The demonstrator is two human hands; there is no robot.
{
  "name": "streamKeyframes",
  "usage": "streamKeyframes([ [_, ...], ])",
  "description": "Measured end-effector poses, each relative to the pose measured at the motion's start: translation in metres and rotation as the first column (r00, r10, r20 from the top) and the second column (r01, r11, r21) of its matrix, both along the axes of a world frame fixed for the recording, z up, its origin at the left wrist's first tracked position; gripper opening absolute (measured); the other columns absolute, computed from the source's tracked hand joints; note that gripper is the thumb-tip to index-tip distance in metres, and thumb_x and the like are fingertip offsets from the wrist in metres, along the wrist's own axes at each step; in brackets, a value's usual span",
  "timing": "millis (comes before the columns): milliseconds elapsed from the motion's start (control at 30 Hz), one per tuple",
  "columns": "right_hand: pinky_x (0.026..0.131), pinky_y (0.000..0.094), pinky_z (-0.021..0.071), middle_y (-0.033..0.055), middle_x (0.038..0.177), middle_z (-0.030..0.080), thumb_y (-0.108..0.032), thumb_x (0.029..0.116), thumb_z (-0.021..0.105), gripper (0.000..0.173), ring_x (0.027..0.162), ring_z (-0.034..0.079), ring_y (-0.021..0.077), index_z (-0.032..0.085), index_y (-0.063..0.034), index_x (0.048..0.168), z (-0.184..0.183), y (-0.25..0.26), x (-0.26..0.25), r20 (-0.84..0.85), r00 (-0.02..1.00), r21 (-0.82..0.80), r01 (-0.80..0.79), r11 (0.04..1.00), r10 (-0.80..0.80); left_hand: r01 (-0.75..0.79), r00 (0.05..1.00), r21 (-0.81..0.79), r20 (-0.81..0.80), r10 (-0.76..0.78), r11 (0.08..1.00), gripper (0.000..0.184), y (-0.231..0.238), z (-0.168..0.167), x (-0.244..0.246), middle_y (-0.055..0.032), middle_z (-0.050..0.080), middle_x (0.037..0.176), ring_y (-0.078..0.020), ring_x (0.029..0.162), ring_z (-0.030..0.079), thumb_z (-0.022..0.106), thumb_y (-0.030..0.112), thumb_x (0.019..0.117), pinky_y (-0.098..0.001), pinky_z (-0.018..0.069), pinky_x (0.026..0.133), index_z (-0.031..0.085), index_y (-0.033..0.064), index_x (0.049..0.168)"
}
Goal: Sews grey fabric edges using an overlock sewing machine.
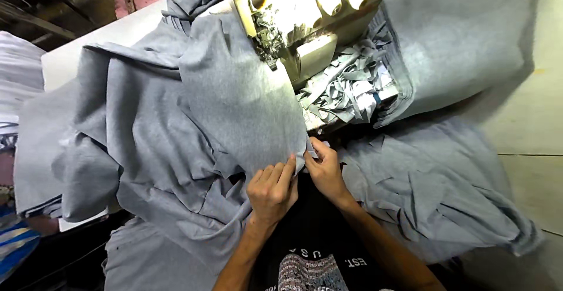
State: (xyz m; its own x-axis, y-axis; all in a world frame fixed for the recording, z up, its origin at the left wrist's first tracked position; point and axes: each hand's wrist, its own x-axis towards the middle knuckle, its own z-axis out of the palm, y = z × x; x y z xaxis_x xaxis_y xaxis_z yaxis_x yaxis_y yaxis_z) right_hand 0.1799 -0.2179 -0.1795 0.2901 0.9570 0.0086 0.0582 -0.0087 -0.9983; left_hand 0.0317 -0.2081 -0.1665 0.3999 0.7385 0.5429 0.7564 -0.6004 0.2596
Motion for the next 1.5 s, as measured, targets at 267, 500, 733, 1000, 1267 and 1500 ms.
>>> streamKeyframes([
  [267,0.073,0.0158,0.0576,0.0025,0.089,0.072,0.000,0.0951,0.060,0.012,0.081,0.068,0.0000,0.069,0.0025,0.104,0.001,-0.006,-0.005,0.031,0.997,0.081,0.064,0.995,-0.067,-0.047,0.999,0.008,0.012,0.047,0.999,0.026,-0.003,0.007,0.006,-0.0024,0.062,0.066,-0.0183,0.056,0.054,0.067,0.020,0.0876,-0.0323,0.0383,0.050,0.081,0.0113,0.108],
  [500,0.069,0.0141,0.0557,0.0008,0.085,0.070,0.000,0.0957,0.059,0.013,0.075,0.065,-0.0019,0.069,0.0028,0.103,0.007,0.002,-0.005,0.023,0.998,0.121,0.056,0.991,-0.059,-0.080,0.997,0.016,0.010,0.079,0.997,0.028,0.003,0.017,0.010,-0.0026,0.064,0.068,-0.0185,0.056,0.057,0.067,0.019,0.0869,-0.0325,0.0401,0.050,0.081,0.0120,0.111],
  [733,0.064,0.0121,0.0507,-0.0028,0.076,0.066,0.000,0.0974,0.056,0.012,0.067,0.059,-0.0048,0.068,0.0005,0.094,0.012,0.016,-0.006,0.032,0.998,0.154,0.054,0.987,-0.060,-0.122,0.992,0.016,0.013,0.122,0.992,0.025,0.014,0.030,0.019,-0.0026,0.064,0.068,-0.0182,0.058,0.059,0.068,0.017,0.0874,-0.0319,0.0420,0.050,0.082,0.0122,0.108],
  [1000,0.073,0.0153,0.0570,0.0018,0.083,0.072,0.002,0.0987,0.056,0.014,0.076,0.067,-0.0011,0.070,0.0035,0.100,0.009,0.018,-0.012,-0.019,0.998,0.158,0.067,0.985,-0.064,-0.102,0.993,-0.074,0.043,0.106,0.992,0.024,0.017,0.032,0.027,-0.0062,0.068,0.078,-0.0187,0.069,0.065,0.069,0.015,0.0892,-0.0300,0.0510,0.059,0.079,0.0052,0.108],
  [1267,0.067,0.0144,0.0549,0.0014,0.082,0.070,-0.001,0.1000,0.057,0.014,0.072,0.064,-0.0015,0.070,0.0028,0.099,0.003,0.009,-0.014,0.014,0.997,0.170,0.073,0.983,-0.077,-0.076,0.991,-0.109,0.099,0.087,0.991,0.021,0.014,0.023,0.026,-0.0089,0.069,0.085,-0.0216,0.078,0.066,0.068,0.010,0.0878,-0.0306,0.0539,0.068,0.078,0.0035,0.106],
  [1500,0.064,0.0151,0.0548,0.0005,0.080,0.070,-0.002,0.1005,0.058,0.013,0.069,0.064,-0.0006,0.070,0.0015,0.098,0.010,0.018,-0.011,0.037,0.995,0.193,0.080,0.978,-0.089,-0.126,0.988,-0.065,0.084,0.131,0.990,0.022,0.027,0.032,0.033,-0.0077,0.068,0.085,-0.0209,0.076,0.065,0.070,0.014,0.0889,-0.0309,0.0535,0.066,0.078,0.0052,0.107],
])
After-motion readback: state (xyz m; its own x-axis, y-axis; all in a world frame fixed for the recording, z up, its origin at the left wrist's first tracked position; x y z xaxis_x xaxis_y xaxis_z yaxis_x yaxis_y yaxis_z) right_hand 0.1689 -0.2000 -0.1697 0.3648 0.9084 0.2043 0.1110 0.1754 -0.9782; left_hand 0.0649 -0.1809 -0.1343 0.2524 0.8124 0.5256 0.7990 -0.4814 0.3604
